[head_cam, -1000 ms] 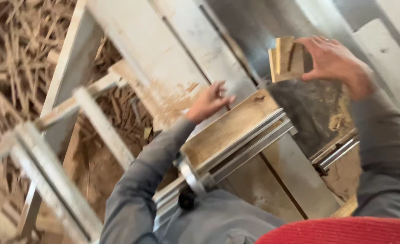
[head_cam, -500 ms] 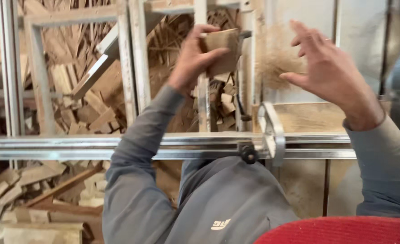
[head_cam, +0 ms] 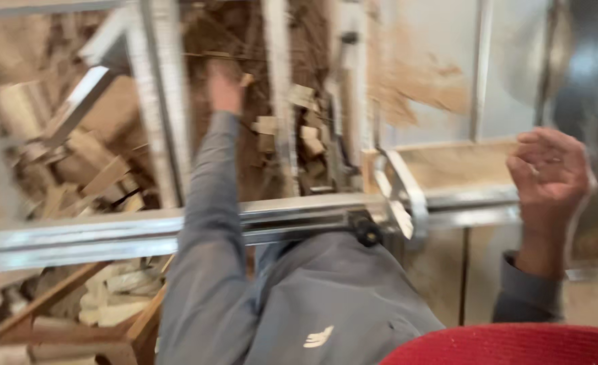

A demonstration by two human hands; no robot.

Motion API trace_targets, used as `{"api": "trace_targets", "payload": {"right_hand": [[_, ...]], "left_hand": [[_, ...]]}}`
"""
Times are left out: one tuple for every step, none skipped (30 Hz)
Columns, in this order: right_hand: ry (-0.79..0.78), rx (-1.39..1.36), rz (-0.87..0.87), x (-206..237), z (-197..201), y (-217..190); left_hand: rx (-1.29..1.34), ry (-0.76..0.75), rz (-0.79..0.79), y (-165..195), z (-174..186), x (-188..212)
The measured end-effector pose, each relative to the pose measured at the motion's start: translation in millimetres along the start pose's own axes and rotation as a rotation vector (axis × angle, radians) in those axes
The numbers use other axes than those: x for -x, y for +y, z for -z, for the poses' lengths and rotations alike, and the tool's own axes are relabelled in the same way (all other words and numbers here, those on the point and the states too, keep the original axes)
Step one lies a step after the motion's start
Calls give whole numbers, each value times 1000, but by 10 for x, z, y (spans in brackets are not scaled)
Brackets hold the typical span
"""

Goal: The person cuts wooden planks on a sliding table saw. They position each plank against the fence, slide the saw carriage across to cut it, remove the offcut, and stack the cut pieces on a growing pile beside the machine.

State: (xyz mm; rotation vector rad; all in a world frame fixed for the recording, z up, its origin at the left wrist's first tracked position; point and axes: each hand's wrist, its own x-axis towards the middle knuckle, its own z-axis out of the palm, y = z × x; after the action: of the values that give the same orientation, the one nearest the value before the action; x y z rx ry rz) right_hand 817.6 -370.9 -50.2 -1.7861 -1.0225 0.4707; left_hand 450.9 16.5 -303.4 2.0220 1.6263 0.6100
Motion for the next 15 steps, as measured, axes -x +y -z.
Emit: {"api": "trace_targets", "payload": {"right_hand": [[53,-33,-56,141,93,87],[118,-69,-103,278,186,181],[159,33,-68,361,291,304],[197,134,-28,417,416,435],[280,133,-76,459,530,577],[358,128,-129,487,630,726],[424,299,-137,536,725,864],[491,466,-146,544,813,1003],[500,432,-235,463,898,1141],[501,390,-323,401,938,1254],[452,416,-406,377,945,1347],[401,437,-480,325,951,1404],[373,470,-468,263,929,1442],[337,506,-461,227,908,1449],[312,520,-497,194,904,1426]], "left_hand": [[64,150,93,163,55,-35],[184,266,19,362,151,36],[310,300,-76,609,279,134],[417,262,-170,888,418,265],[506,165,-262,1183,545,416],[574,-2,-339,1488,634,583],[660,-235,-402,1820,640,711],[734,-468,-470,2127,608,816],[594,-689,-482,2412,536,881],[436,-900,-491,2652,434,928],[374,-1068,-571,2855,278,953],[302,-1226,-651,3048,95,948],[261,-1246,-663,3201,-104,974],[222,-1268,-666,3309,-299,1029],[127,-1276,-749,3421,-499,1068]]}}
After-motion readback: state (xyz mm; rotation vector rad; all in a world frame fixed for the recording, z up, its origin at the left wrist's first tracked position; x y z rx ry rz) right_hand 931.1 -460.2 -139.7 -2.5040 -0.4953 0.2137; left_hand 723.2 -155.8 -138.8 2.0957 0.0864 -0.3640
